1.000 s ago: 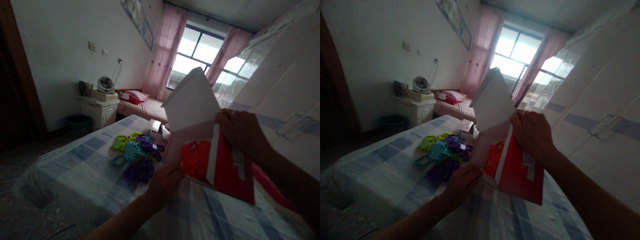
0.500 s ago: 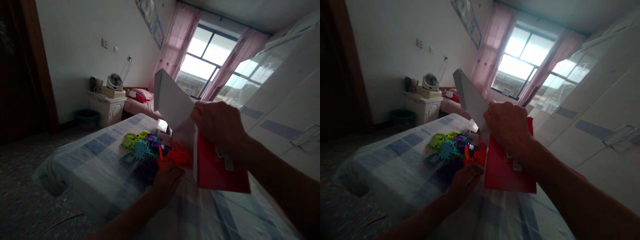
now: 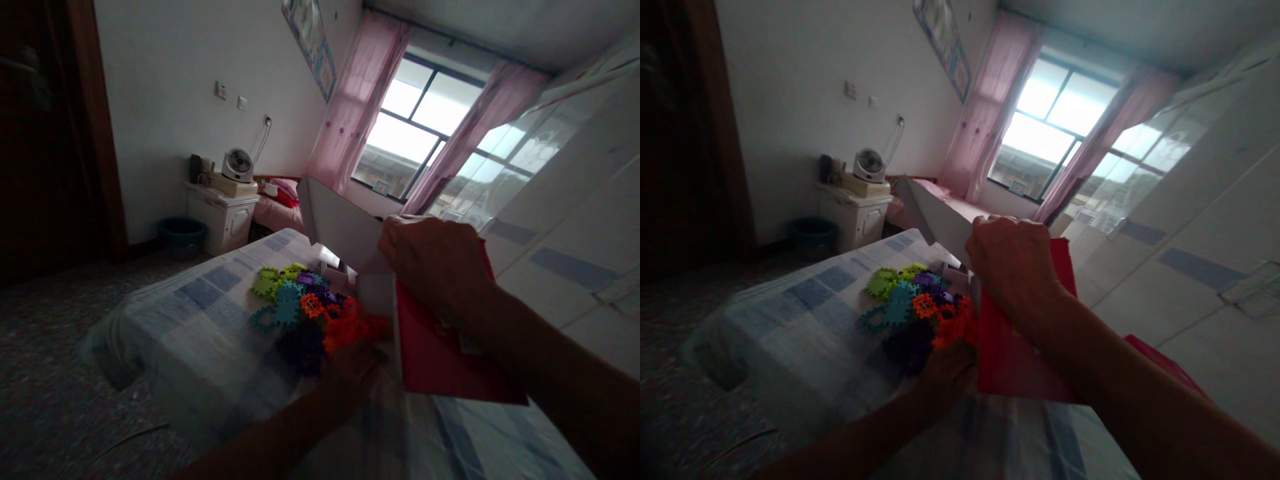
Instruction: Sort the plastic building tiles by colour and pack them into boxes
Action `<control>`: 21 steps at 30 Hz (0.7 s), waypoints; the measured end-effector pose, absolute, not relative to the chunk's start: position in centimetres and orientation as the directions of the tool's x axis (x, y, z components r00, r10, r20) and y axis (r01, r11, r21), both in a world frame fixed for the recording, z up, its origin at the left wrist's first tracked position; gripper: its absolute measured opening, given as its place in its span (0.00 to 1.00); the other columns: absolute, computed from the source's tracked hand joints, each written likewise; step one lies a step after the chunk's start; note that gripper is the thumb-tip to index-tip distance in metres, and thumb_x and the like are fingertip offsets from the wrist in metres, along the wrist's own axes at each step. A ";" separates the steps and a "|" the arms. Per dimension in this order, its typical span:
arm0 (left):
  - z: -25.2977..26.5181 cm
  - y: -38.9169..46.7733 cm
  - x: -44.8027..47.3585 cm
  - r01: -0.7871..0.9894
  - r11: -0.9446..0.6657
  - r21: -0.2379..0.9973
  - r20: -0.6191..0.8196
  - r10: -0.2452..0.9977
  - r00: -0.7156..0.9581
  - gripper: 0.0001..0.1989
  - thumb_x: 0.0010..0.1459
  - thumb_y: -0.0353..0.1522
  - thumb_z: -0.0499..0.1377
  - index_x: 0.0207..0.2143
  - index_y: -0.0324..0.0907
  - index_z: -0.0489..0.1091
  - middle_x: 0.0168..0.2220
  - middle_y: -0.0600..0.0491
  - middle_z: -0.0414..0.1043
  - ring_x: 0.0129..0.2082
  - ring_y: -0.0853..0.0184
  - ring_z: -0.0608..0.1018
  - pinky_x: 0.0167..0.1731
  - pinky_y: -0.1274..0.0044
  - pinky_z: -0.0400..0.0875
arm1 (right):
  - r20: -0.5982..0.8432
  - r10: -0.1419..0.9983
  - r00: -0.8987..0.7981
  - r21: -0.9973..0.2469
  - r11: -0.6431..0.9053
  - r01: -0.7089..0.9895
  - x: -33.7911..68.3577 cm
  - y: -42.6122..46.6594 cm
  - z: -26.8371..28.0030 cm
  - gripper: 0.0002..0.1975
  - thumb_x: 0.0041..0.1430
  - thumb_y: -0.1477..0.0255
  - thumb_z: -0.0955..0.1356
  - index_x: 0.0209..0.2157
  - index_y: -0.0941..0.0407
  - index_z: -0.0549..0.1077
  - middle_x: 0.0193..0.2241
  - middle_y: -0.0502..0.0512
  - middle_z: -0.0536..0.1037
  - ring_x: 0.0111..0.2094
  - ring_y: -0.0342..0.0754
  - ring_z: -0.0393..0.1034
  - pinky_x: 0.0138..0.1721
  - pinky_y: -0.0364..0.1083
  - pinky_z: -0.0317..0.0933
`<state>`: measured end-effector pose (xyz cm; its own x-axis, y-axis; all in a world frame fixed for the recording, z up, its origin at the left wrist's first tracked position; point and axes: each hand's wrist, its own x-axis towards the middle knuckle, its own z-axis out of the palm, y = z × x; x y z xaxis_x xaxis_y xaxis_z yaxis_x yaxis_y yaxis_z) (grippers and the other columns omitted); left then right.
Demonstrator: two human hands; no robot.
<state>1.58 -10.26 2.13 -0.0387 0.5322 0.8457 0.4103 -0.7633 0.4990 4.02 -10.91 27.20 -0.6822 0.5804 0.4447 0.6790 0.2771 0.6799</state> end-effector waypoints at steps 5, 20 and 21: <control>1.8 -10.2 1.9 0.397 -0.742 0.540 0.823 0.565 -0.064 0.11 0.62 0.30 0.49 0.37 0.40 0.70 0.34 0.49 0.72 0.33 0.69 0.75 0.33 0.78 0.72 | 0.494 0.506 -0.707 0.696 0.258 0.671 4.2 -11.9 27.1 0.14 0.61 0.71 0.55 0.30 0.58 0.70 0.24 0.59 0.74 0.26 0.53 0.71 0.23 0.45 0.53; 2.2 -10.4 3.3 0.367 -0.813 0.451 0.843 0.524 0.125 0.12 0.63 0.30 0.47 0.37 0.40 0.70 0.35 0.50 0.74 0.37 0.70 0.77 0.38 0.79 0.73 | 0.436 0.580 -0.688 0.733 0.215 0.646 7.1 -13.5 26.3 0.09 0.58 0.75 0.58 0.30 0.57 0.68 0.26 0.57 0.74 0.26 0.50 0.69 0.20 0.44 0.39; 2.2 -10.4 3.3 0.350 -0.812 0.468 0.833 0.537 0.133 0.12 0.63 0.29 0.47 0.38 0.40 0.70 0.36 0.50 0.74 0.37 0.71 0.77 0.39 0.79 0.73 | 0.468 0.604 -0.645 0.714 0.172 0.679 8.0 -13.4 26.3 0.10 0.59 0.73 0.57 0.30 0.57 0.68 0.27 0.58 0.74 0.26 0.51 0.69 0.20 0.44 0.38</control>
